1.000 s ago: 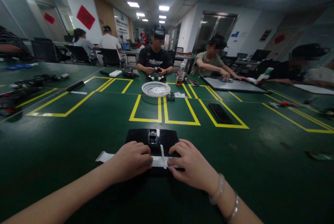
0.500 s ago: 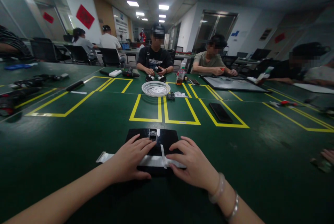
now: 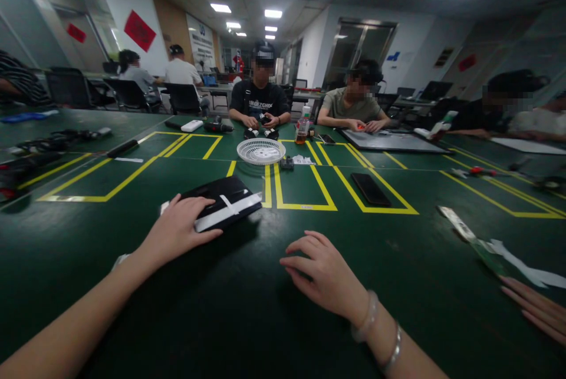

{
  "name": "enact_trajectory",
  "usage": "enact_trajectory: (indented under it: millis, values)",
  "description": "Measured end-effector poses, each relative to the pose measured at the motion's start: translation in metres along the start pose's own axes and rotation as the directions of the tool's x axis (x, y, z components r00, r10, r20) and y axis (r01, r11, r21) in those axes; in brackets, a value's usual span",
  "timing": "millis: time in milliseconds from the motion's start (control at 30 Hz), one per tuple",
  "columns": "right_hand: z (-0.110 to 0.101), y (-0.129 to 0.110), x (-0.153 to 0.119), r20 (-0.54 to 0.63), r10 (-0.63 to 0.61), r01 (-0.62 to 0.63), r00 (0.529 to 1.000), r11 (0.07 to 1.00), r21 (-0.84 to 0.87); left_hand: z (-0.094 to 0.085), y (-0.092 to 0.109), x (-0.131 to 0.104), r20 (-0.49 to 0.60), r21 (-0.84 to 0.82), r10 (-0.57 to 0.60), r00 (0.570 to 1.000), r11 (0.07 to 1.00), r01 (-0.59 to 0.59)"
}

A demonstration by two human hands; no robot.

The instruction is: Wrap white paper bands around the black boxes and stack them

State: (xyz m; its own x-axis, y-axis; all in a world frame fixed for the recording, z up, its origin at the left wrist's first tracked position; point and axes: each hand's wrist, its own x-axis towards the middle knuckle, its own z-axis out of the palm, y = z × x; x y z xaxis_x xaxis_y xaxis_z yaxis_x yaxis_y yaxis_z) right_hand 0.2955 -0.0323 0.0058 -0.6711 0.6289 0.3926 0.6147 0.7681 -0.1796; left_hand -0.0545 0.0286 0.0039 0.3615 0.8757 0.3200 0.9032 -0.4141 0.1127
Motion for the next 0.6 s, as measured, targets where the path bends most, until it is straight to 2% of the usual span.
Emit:
enact_trajectory:
  millis: [167, 267, 333, 367, 433, 500, 533, 600]
  values:
    - [0.0, -0.002, 0.001, 0.126, 0.016, -0.02, 0.992, 0.999, 0.028, -0.006, -0.075, -0.005, -0.102, 0.143, -0.219, 0.97, 0.962, 0.233]
    - [-0.001, -0.003, 0.002, 0.207, 0.035, -0.042, 0.978, 0.999, 0.029, -0.008, -0.125, -0.02, -0.275, 0.078, -0.313, 0.909, 0.935, 0.346]
    - [-0.001, -0.003, 0.002, 0.225, 0.048, -0.054, 0.973, 0.998, 0.023, -0.011, -0.153, -0.031, -0.411, -0.002, -0.323, 0.852, 0.935, 0.354]
    - [-0.001, -0.003, 0.002, 0.227, 0.051, -0.056, 0.973, 0.998, 0.019, -0.013, -0.164, -0.037, -0.437, -0.036, -0.309, 0.845, 0.945, 0.326]
    - [0.0, -0.004, 0.002, 0.228, 0.052, -0.057, 0.972, 0.998, 0.012, -0.021, -0.178, -0.049, -0.36, -0.103, -0.261, 0.896, 0.965, 0.24]
    - [0.001, -0.004, 0.001, 0.235, 0.056, -0.059, 0.97, 0.998, 0.007, -0.029, -0.185, -0.059, -0.165, -0.181, -0.222, 0.961, 0.965, 0.191]
    - [0.002, -0.004, 0.001, 0.242, 0.057, -0.061, 0.969, 0.998, 0.005, -0.032, -0.187, -0.063, -0.069, -0.213, -0.214, 0.974, 0.957, 0.196]
    - [0.002, -0.004, 0.0, 0.255, 0.059, -0.063, 0.965, 0.998, 0.006, -0.037, -0.187, -0.071, 0.086, -0.231, -0.237, 0.968, 0.94, 0.251]
